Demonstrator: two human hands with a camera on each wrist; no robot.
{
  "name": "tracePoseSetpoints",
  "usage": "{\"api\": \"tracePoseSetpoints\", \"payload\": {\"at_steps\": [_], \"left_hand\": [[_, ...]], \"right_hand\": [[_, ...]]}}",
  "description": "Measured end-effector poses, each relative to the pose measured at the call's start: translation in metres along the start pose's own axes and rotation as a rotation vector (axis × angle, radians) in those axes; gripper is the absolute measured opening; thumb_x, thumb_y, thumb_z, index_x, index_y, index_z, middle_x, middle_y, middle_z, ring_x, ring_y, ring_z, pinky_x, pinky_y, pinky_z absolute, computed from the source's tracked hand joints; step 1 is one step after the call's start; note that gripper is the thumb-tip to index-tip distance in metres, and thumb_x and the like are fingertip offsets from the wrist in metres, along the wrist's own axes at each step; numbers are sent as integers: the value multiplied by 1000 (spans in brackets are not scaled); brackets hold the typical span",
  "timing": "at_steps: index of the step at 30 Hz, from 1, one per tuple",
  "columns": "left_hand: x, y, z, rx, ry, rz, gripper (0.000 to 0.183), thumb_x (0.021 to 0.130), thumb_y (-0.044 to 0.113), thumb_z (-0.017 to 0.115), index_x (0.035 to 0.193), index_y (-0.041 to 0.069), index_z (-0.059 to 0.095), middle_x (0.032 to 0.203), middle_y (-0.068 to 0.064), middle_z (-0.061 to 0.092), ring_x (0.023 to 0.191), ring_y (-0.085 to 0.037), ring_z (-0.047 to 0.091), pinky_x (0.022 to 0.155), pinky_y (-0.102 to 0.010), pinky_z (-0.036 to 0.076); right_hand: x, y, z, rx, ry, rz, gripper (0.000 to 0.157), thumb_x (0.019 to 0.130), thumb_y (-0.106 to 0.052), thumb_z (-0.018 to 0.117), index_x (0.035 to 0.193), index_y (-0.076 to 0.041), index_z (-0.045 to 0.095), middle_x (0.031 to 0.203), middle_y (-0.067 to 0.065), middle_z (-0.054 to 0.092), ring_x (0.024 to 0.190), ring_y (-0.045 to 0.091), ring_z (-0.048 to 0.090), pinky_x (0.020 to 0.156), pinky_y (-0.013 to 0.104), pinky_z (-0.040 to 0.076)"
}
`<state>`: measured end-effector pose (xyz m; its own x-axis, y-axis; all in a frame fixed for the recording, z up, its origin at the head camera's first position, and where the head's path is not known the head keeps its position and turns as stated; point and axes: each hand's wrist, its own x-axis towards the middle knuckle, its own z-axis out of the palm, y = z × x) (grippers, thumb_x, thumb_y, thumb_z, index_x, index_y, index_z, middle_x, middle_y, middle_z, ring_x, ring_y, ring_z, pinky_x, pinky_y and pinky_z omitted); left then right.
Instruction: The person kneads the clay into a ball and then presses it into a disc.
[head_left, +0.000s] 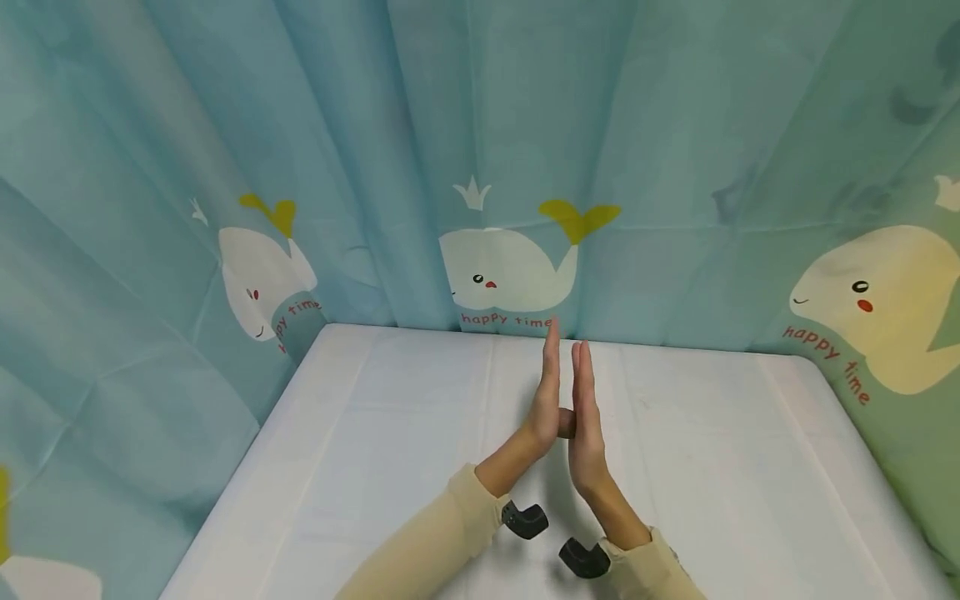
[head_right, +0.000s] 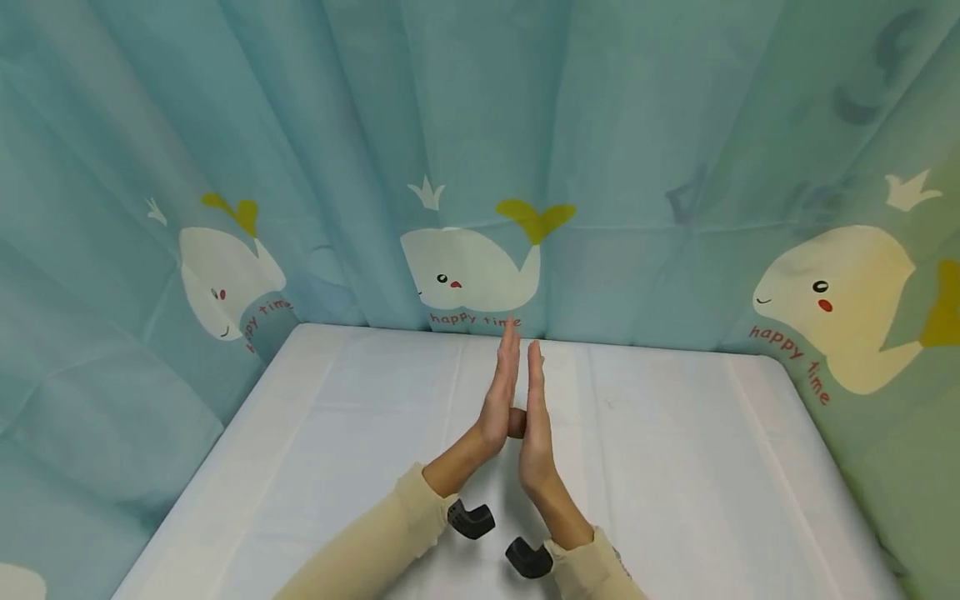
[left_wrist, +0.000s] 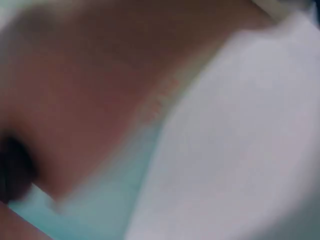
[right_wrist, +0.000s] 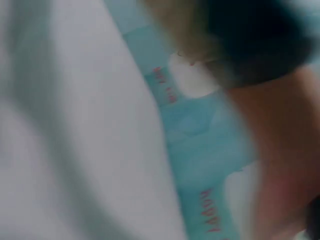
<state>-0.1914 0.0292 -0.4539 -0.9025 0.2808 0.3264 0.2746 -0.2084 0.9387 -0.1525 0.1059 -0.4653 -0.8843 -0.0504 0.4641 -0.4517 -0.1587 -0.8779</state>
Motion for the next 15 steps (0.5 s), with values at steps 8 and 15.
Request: {"api": "tracePoseSetpoints", "payload": {"at_steps": [8, 15], "left_hand": [[-20, -4, 12, -15, -58, 2, 61, 112, 44, 7, 166, 19, -4, 172, 4, -3, 157, -15, 0, 125, -49, 2], [-13, 15, 8, -170, -8, -46, 63, 111, 50, 11, 167, 23, 1, 172, 0, 5, 158, -21, 3, 125, -49, 1]], "right_hand": [[28, -10, -17, -45, 31, 76, 56, 111, -49, 10, 165, -38, 3, 171, -16, 5, 156, 7, -4, 123, 49, -7], [14, 10, -14, -78, -3, 133, 54, 113, -37, 4, 166, -31, 2, 171, -15, 0, 141, -4, 30, 112, 20, 25]]}}
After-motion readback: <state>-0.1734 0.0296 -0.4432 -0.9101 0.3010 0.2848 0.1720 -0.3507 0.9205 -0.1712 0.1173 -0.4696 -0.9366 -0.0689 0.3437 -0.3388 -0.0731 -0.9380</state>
